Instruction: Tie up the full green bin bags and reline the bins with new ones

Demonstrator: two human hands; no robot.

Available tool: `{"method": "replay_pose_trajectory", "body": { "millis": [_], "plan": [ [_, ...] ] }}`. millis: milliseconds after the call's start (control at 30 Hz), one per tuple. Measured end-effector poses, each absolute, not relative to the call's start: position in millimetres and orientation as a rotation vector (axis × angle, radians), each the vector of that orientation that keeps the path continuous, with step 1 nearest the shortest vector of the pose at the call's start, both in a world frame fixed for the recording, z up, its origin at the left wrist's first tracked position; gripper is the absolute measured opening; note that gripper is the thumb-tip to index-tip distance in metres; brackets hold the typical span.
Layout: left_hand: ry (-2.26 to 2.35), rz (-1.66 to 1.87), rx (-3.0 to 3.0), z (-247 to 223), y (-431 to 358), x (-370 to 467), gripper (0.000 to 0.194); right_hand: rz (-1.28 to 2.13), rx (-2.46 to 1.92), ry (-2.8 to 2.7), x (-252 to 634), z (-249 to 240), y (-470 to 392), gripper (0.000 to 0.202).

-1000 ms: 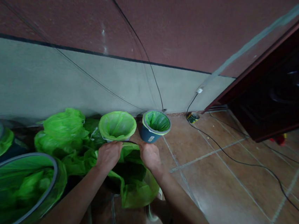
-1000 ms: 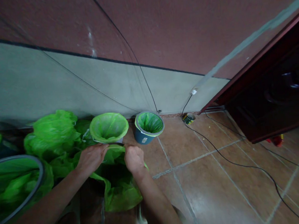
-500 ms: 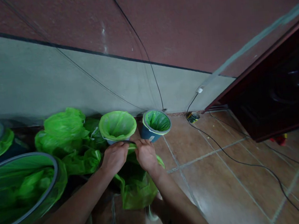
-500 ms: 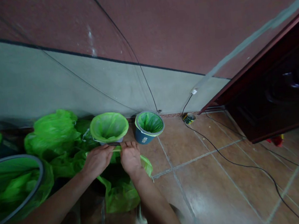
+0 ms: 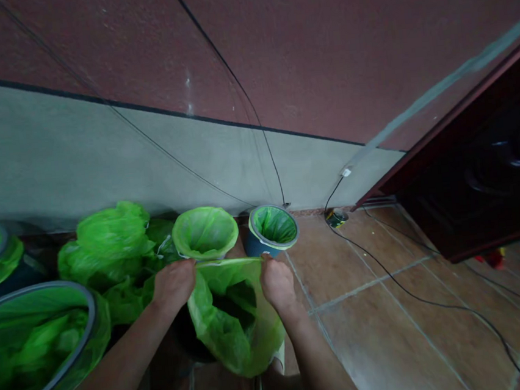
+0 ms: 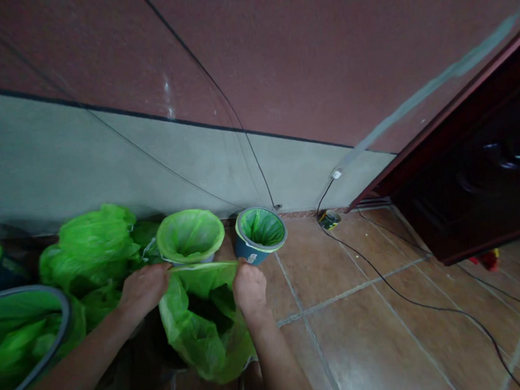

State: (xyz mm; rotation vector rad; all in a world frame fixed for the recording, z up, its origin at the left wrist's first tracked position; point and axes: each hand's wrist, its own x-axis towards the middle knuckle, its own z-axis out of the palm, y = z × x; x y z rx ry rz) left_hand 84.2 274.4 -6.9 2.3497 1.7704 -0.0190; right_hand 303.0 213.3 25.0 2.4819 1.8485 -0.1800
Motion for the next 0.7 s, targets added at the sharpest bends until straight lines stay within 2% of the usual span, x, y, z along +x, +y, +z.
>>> {"method": "replay_pose_trajectory", "body": {
  "millis": [300, 400, 467, 633, 700],
  "plan": [
    [1.847, -0.057, 2.295, -4, 283, 75, 0.041, -0.448, 2.558, 1.528, 338, 26, 206, 0.032],
    [1.838, -0.071, 2.314, -1, 280, 80, 0.044, -0.429, 2.482, 1.692, 326, 21, 202, 0.059],
    [1.818, -0.062, 2.329, 1, 279, 84, 0.044, -0.39, 2.419, 1.832, 315, 16, 203, 0.064],
    [1.793, -0.027, 2.336, 1, 276, 89, 0.043, -0.244, 2.35, 2.037, 296, 7, 210, 0.028],
    [1.781, -0.02, 2.342, 1, 276, 89, 0.043, -0.181, 2.337, 2.034, 294, 5, 213, 0.027]
  ]
}}
